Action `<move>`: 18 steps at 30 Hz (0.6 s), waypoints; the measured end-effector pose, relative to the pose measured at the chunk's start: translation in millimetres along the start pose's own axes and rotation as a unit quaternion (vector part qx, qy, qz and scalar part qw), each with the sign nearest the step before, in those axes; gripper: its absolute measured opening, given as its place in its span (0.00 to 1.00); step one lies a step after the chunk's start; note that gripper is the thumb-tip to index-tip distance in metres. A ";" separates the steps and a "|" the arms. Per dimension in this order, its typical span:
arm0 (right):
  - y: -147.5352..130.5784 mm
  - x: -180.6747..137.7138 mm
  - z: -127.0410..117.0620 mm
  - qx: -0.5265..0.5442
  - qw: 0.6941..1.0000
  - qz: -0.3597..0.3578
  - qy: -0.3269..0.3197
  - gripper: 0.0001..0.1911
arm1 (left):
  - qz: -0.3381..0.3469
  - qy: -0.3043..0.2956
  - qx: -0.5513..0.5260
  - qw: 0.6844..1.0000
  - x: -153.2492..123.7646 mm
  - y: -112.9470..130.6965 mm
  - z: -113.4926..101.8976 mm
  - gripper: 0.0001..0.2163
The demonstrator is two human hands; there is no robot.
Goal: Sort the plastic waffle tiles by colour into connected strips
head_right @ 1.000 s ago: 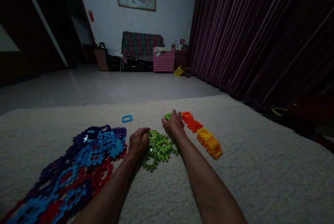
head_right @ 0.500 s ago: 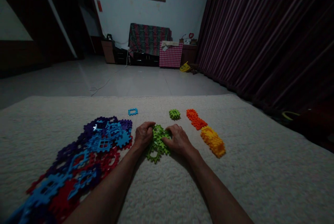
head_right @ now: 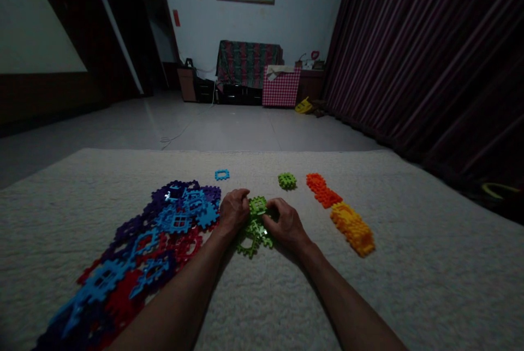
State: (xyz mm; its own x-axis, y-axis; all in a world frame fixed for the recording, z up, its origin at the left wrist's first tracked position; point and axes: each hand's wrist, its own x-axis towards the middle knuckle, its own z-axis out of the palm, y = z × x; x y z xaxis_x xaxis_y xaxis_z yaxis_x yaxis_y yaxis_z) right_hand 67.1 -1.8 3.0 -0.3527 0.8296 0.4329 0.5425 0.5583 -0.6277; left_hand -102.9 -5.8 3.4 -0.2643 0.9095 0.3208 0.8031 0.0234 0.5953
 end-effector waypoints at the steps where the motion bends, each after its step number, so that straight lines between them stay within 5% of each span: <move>1: -1.4 0.4 0.8 0.012 1.000 0.002 0.007 0.06 | -0.003 0.003 0.005 1.000 0.1 -0.5 -0.3 0.18; 18: 8.0 8.9 0.8 0.125 0.987 0.084 0.059 0.09 | 0.019 -0.006 -0.042 0.999 0.3 -1.4 0.8 0.16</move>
State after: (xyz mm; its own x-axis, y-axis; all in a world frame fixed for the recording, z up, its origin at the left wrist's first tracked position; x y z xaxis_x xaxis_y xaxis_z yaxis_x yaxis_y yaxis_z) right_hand 67.6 10.1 1.3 -0.1751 0.9116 0.3720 0.3756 0.4111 -0.8306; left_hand -103.7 -5.2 2.1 -0.2281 0.9141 0.3353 0.7645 -0.0450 0.6430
